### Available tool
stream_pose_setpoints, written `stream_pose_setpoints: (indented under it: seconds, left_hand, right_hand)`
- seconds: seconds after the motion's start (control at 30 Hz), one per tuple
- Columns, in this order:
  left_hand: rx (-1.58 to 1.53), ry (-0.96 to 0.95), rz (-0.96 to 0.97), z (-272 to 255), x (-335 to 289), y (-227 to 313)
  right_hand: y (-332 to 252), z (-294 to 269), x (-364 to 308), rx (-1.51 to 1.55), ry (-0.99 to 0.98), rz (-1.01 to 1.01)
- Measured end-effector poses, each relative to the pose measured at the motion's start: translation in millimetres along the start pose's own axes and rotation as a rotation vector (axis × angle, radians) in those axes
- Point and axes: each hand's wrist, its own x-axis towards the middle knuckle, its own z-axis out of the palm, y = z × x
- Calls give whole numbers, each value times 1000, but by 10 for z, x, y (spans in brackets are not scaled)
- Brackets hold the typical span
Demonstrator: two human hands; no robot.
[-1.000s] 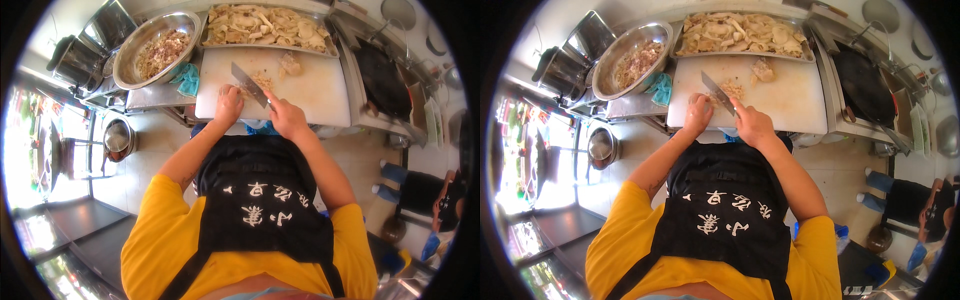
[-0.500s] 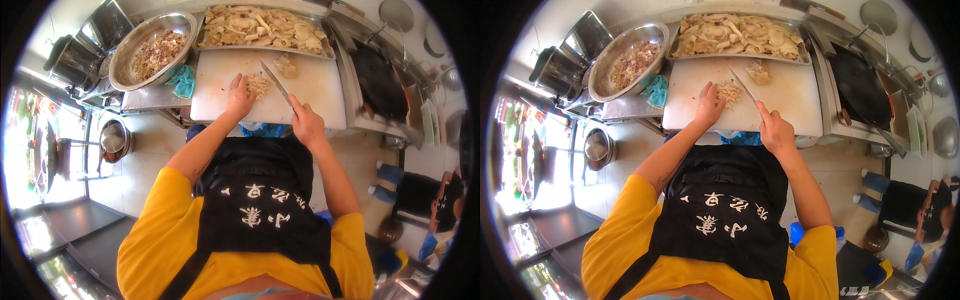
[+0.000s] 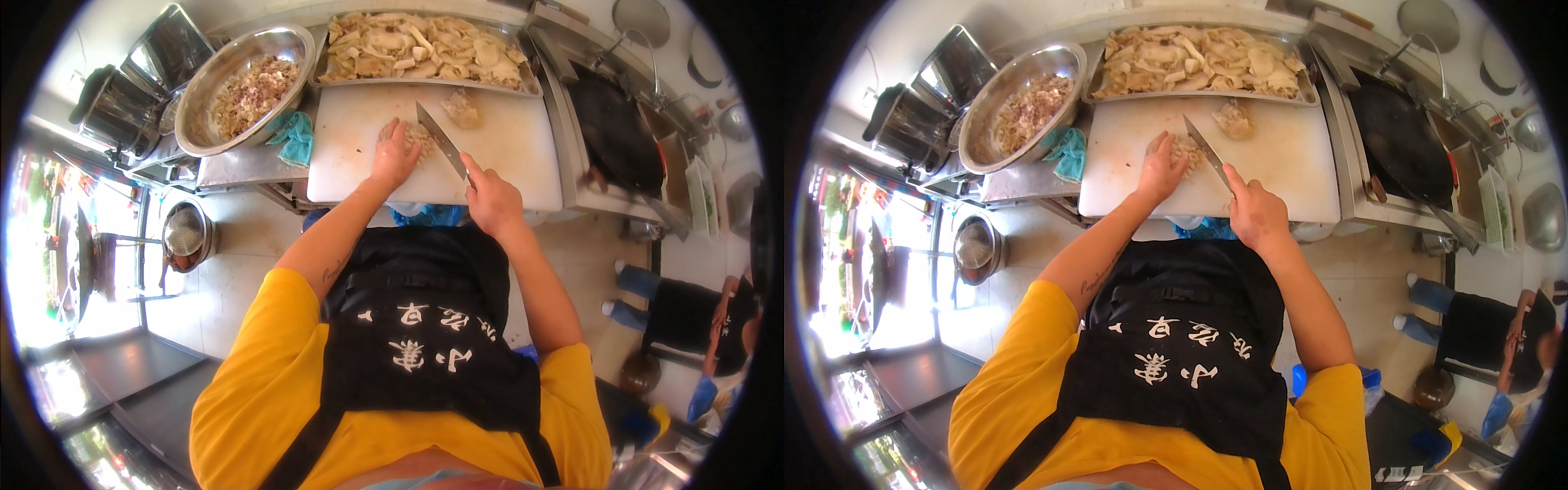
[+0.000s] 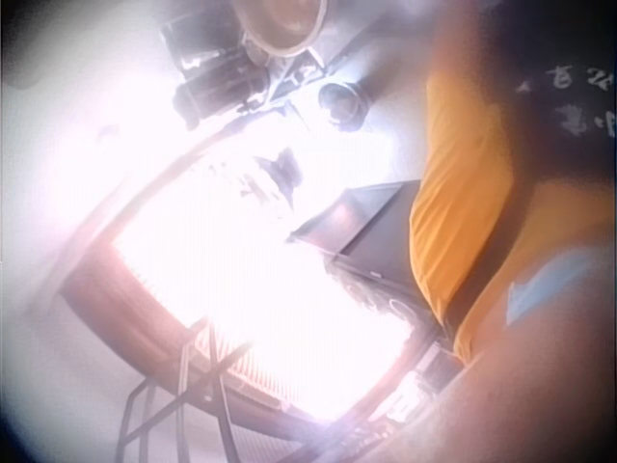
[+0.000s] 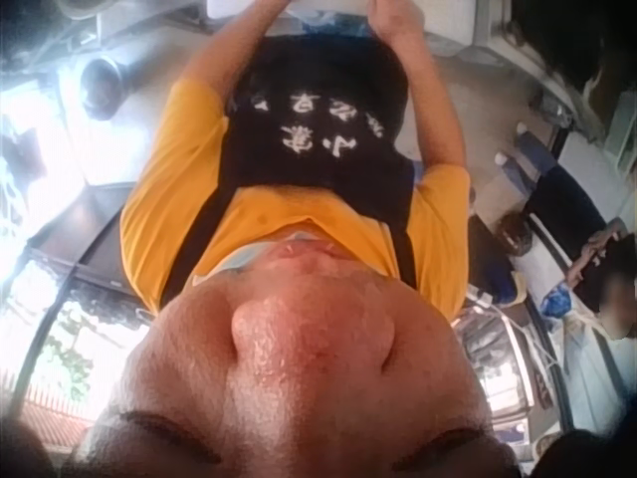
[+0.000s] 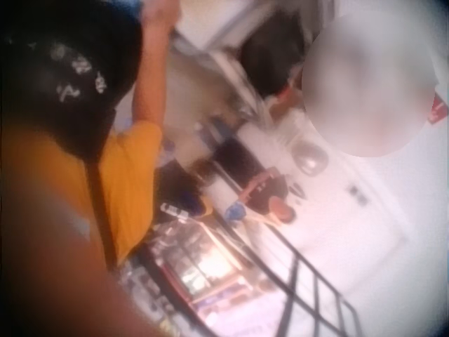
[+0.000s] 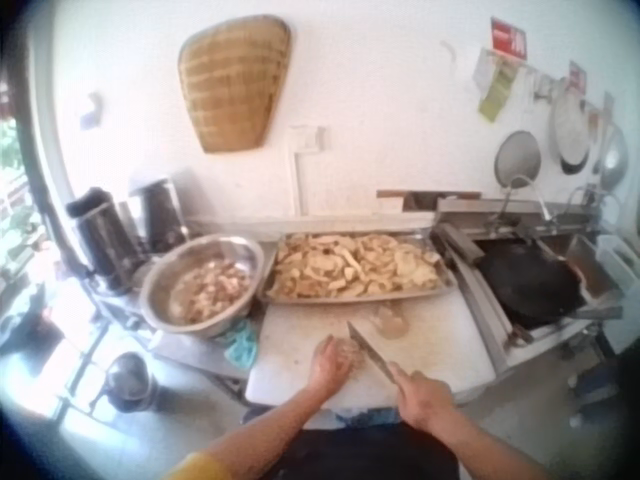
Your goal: The person uses a cleaver to chop cooked meat on a white cutting board. They repeatedly slice the meat into smaller pieces and transfer them into a metal bowl. The person occasionally adjusts the meat pieces on the board to continue chopping.
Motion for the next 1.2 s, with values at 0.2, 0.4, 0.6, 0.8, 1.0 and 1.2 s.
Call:
stream_pose_setpoints:
  seconds: [0.2,0.4,0.6,0.8,1.0,1.2]
  left_hand:
    - [-15,-20,6,-17,16,-5]
    - [-48,-1,3,-17,-2,-23]
    - [-48,161,-25,109,-2,-78]
    - [25,64,-26,15,50,-75]
    - [87,-105,24,-142,103,-52]
    - [152,-146,38,-89,80,-9]
  right_hand:
    - [-36,-31,14,-42,-73,12]
    - [4,66,67,-65,-3,112]
    - [-381,374,-23,20,-160,0]
    - [8,272,-73,541,41,102]
    - [310,21,-798,1290,34,809]
    - [-190,433,-666,1288,-66,785]
